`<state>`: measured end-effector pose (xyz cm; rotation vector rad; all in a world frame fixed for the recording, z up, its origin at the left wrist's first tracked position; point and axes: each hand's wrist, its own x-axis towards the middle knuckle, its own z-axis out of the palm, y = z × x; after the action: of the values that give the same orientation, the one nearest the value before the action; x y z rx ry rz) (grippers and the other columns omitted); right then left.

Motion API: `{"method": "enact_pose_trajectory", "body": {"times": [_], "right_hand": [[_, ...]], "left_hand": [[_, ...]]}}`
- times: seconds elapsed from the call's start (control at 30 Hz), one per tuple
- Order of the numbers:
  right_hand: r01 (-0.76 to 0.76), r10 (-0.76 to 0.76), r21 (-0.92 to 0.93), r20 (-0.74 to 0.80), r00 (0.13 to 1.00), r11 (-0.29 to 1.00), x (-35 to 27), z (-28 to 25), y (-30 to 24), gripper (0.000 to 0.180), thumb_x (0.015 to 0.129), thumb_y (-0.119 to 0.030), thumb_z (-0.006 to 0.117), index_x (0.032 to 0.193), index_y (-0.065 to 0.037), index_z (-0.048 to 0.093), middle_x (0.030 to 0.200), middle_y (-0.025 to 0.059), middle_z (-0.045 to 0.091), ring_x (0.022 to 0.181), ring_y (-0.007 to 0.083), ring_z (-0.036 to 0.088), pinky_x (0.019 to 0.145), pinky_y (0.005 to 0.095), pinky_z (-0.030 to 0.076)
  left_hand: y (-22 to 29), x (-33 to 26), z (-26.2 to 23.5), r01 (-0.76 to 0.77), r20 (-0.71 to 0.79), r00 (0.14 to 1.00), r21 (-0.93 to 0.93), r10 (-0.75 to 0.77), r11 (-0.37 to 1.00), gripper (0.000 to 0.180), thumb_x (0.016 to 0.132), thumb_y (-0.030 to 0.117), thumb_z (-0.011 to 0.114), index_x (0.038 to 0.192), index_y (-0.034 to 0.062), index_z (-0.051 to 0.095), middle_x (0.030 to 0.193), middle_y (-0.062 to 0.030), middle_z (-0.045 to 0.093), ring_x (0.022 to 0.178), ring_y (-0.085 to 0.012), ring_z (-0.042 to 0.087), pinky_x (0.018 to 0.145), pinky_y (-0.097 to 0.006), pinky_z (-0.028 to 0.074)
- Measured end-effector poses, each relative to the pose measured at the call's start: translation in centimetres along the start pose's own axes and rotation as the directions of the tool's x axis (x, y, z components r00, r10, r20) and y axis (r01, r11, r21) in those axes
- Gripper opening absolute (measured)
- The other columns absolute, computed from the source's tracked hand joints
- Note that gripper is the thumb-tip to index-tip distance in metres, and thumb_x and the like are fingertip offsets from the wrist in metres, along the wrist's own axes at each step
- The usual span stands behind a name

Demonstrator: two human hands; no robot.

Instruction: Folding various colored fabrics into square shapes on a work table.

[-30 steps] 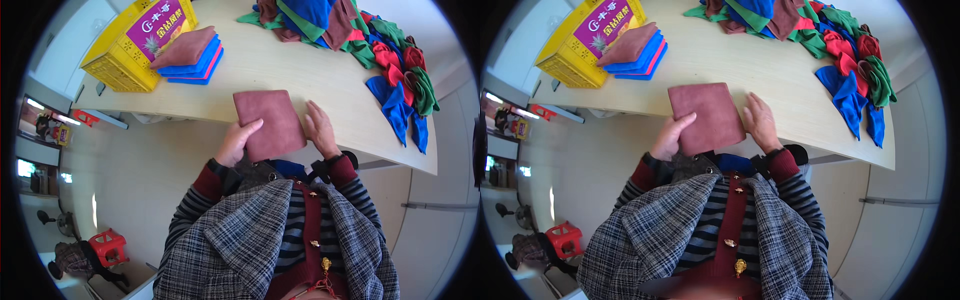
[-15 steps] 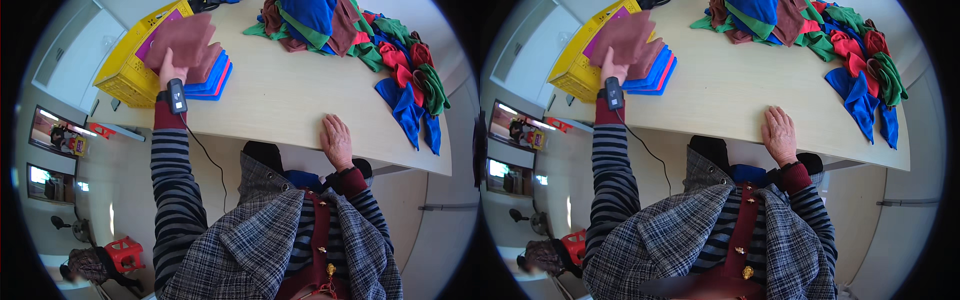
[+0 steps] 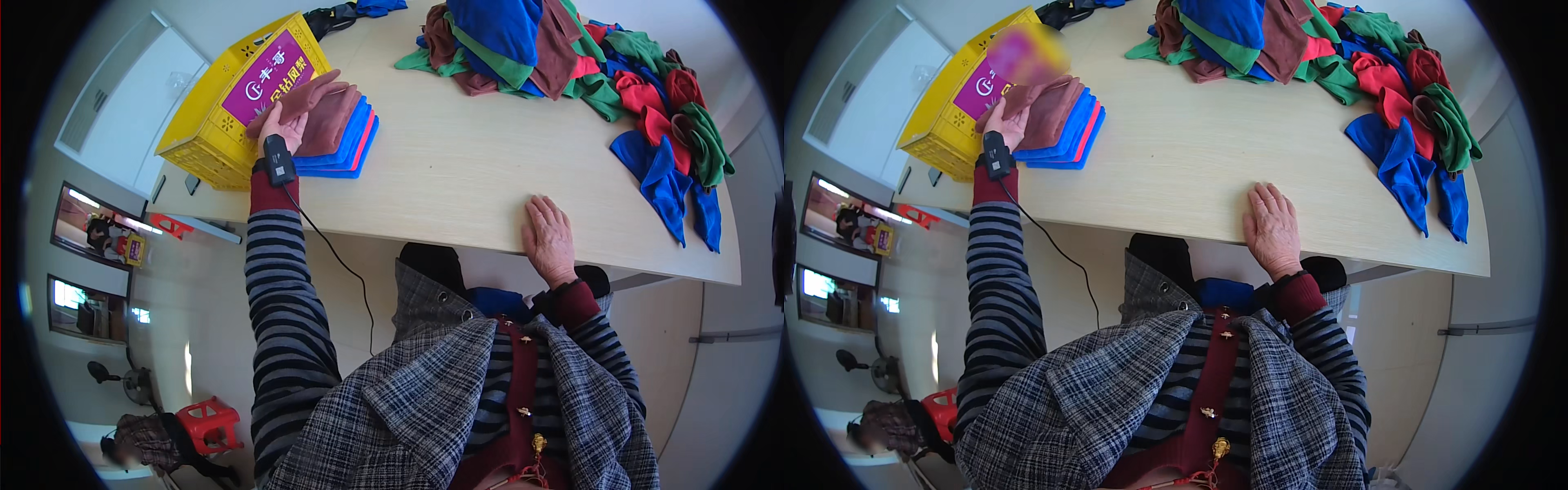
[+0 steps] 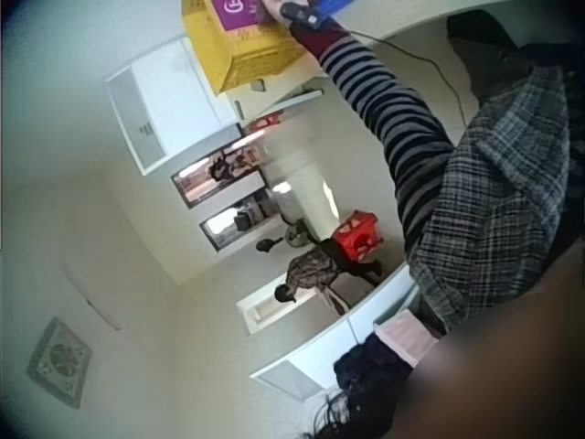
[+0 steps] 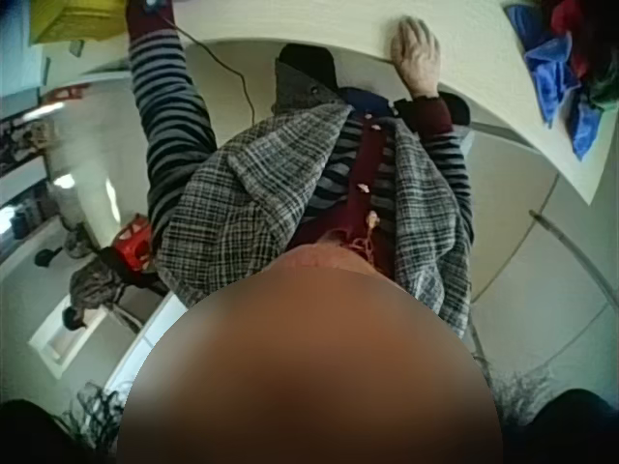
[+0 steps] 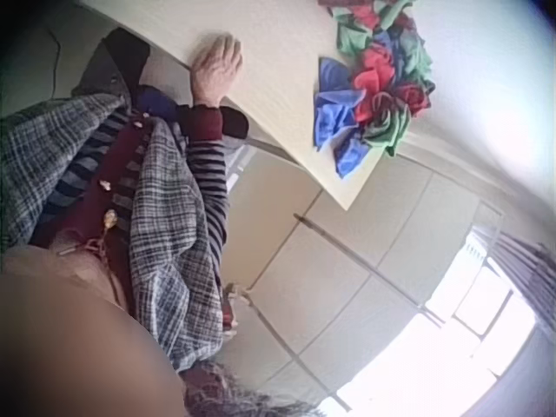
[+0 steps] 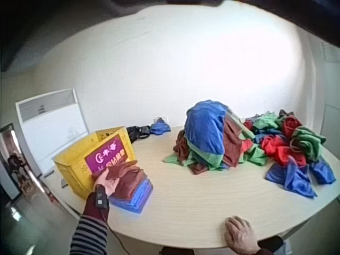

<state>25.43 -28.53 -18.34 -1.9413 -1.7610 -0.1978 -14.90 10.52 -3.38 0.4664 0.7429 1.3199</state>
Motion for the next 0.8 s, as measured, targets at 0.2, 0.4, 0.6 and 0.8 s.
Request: {"method": "enact_pose_trajectory", "body": {"times": [0.2,0.4,0.6,0.8], "right_hand": [[-0.003,0.003,0.011,-0.002,1.0,1.0,0.0,0.0,-0.1,0.042,0.093,-0.019,0.059,0.132,-0.002,0.057,0.141,0.0152,0.055,0.137,0.0334,0.045,0.114,0.0456,0.035],[-0.038,0.038,0.027,-0.02,0.999,0.999,-0.1,-1.4,0.6,0.042,0.092,-0.018,0.06,0.13,-0.001,0.058,0.139,0.017,0.055,0.137,0.0344,0.045,0.114,0.0459,0.035],[-0.014,0.016,0.068,-0.022,1.0,0.998,0.3,-0.4,-0.6,0.042,0.091,-0.018,0.061,0.129,0.0,0.057,0.141,0.0177,0.053,0.137,0.0348,0.044,0.114,0.0457,0.035],[-0.013,0.019,0.109,-0.058,0.998,0.994,-0.8,-1.6,1.4,0.039,0.091,-0.018,0.06,0.126,-0.001,0.059,0.138,0.0157,0.056,0.134,0.0343,0.047,0.113,0.0459,0.036]], "left_hand": [[-1.8,-2.0,-2.1,-0.001,0.027,1.0,0.047,-0.001,0.999,0.032,0.096,0.021,0.07,0.123,0.0052,0.063,0.125,-0.0105,0.067,0.115,-0.026,0.065,0.102,-0.042,0.054],[-2.5,-2.1,-2.0,0.181,0.065,0.981,0.028,-0.182,0.983,0.04,0.096,0.021,0.07,0.129,0.0,0.059,0.131,-0.0155,0.063,0.124,-0.0311,0.058,0.109,-0.045,0.049],[1.4,-5.7,-7.7,0.259,0.065,0.956,0.285,-0.288,0.923,0.057,0.098,0.04,0.066,0.127,-0.007,0.052,0.127,-0.0181,0.061,0.12,-0.029,0.061,0.098,-0.034,0.055],[-11.5,-12.9,-2.2,0.084,0.181,0.957,0.58,-0.228,0.81,0.039,0.102,0.045,0.058,0.102,0.0064,0.06,0.098,-0.0108,0.071,0.089,-0.0196,0.069,0.072,-0.027,0.054]]}}
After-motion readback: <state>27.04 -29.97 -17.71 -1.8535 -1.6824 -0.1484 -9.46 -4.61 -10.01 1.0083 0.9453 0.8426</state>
